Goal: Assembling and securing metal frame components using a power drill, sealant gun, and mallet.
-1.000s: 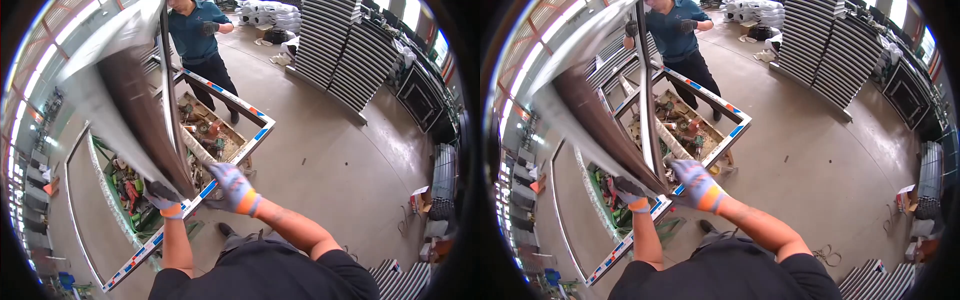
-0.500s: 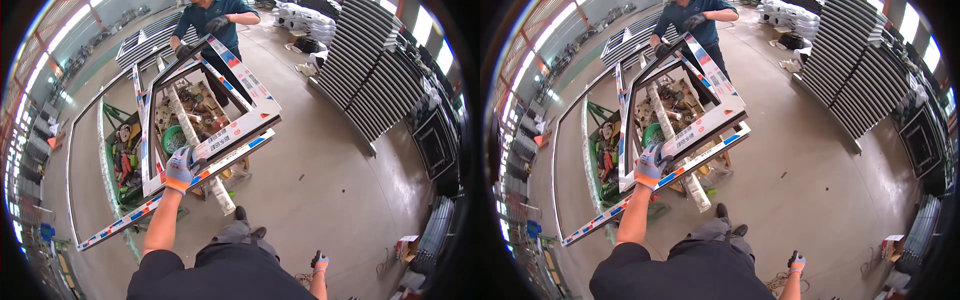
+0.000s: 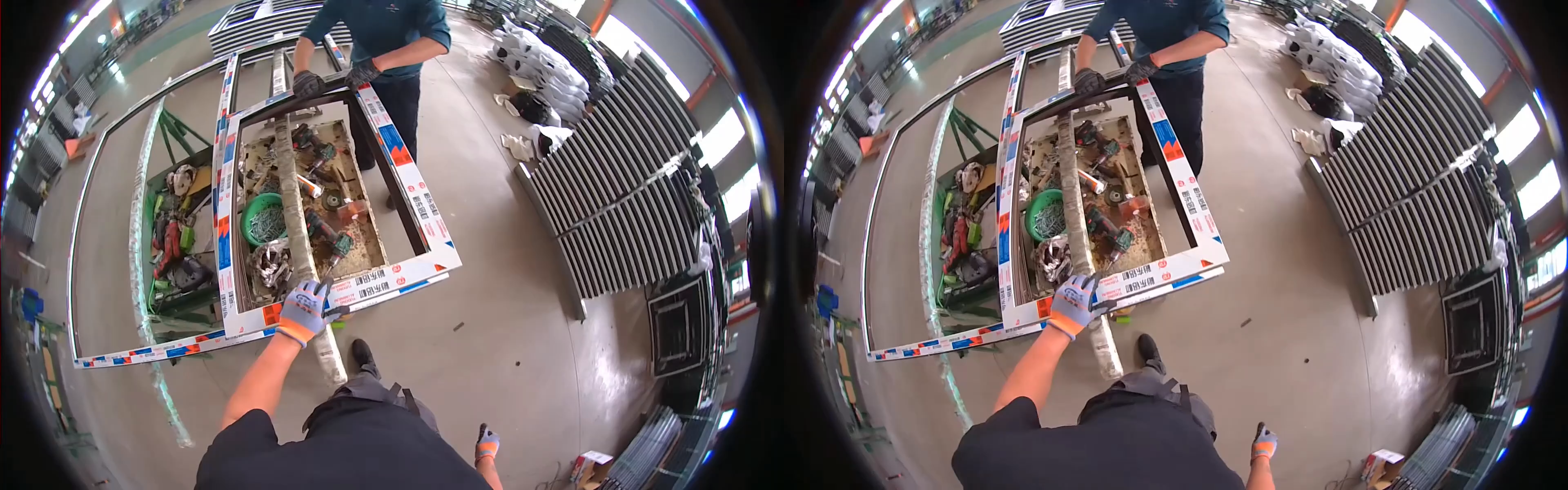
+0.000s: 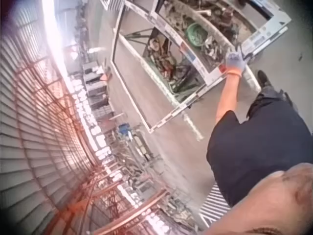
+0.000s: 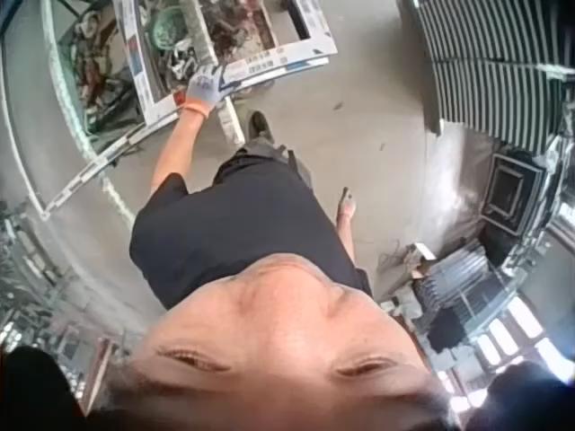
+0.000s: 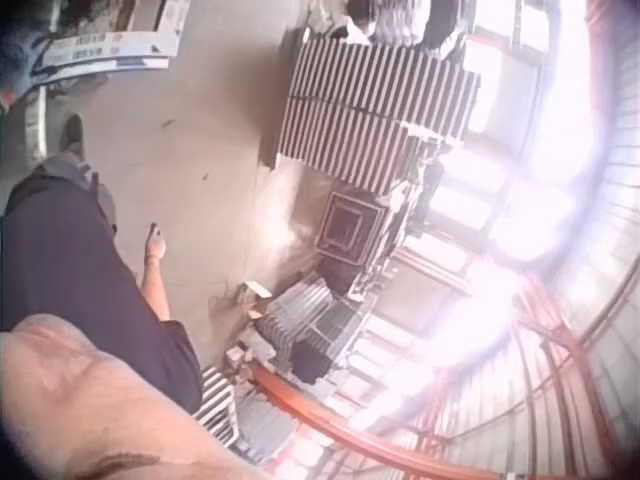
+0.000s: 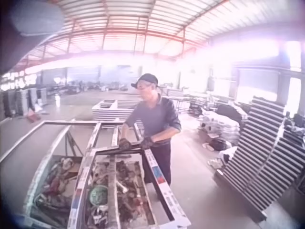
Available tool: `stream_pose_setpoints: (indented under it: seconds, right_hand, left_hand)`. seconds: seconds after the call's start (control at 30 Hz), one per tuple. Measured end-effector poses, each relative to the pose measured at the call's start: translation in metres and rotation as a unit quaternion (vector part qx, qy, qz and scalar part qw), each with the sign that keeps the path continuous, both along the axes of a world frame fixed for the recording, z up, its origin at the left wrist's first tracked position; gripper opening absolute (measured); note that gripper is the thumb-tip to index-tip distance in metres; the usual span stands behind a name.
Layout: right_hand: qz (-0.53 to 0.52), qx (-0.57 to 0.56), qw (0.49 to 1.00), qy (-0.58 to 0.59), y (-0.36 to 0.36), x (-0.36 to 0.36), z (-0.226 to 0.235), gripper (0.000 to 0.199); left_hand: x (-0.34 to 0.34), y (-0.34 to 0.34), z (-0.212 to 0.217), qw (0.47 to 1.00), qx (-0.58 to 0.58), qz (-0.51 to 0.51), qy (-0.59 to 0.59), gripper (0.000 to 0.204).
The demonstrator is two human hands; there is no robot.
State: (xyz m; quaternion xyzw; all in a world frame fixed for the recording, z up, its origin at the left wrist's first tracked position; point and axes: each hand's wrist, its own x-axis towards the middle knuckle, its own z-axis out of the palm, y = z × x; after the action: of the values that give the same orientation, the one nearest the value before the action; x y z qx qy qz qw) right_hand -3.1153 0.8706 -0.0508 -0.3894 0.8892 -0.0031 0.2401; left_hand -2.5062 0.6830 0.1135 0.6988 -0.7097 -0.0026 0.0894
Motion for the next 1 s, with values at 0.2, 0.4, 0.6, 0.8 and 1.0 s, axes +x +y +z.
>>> stream_pose_setpoints:
  seconds: [0.2, 0.4, 0.6, 0.8, 1.0]
  right_hand:
    - [-0.057, -0.203, 0.958, -0.192, -0.173, 0.011, 0.032, 0.037]
    - [0.113, -0.379, 0.852, -0.343, -0.309, 0.145, 0.149, 0.019]
    - [0.345, -0.365, 0.806, -0.314, -0.366, 0.242, 0.189, 0.017]
    - [0.586, -0.395, 0.687, -0.170, -0.396, 0.326, 0.225, 0.052]
    - [0.722, -0.319, 0.596, -0.148, -0.413, 0.363, 0.202, 0.049]
  left_hand:
    - [0.001, -0.018, 0.002, 0.999, 0.032, 0.017, 0.014, 0.073]
    - [0.007, -0.022, -0.024, 0.999, 0.036, -0.013, -0.004, 0.076]
    - [0.009, -0.020, -0.042, 0.999, 0.042, 0.004, -0.019, 0.077]
    - [0.009, -0.023, -0.037, 0.996, 0.089, -0.005, 0.012, 0.070]
    - [0.009, -0.025, -0.050, 0.993, 0.120, -0.007, -0.009, 0.062]
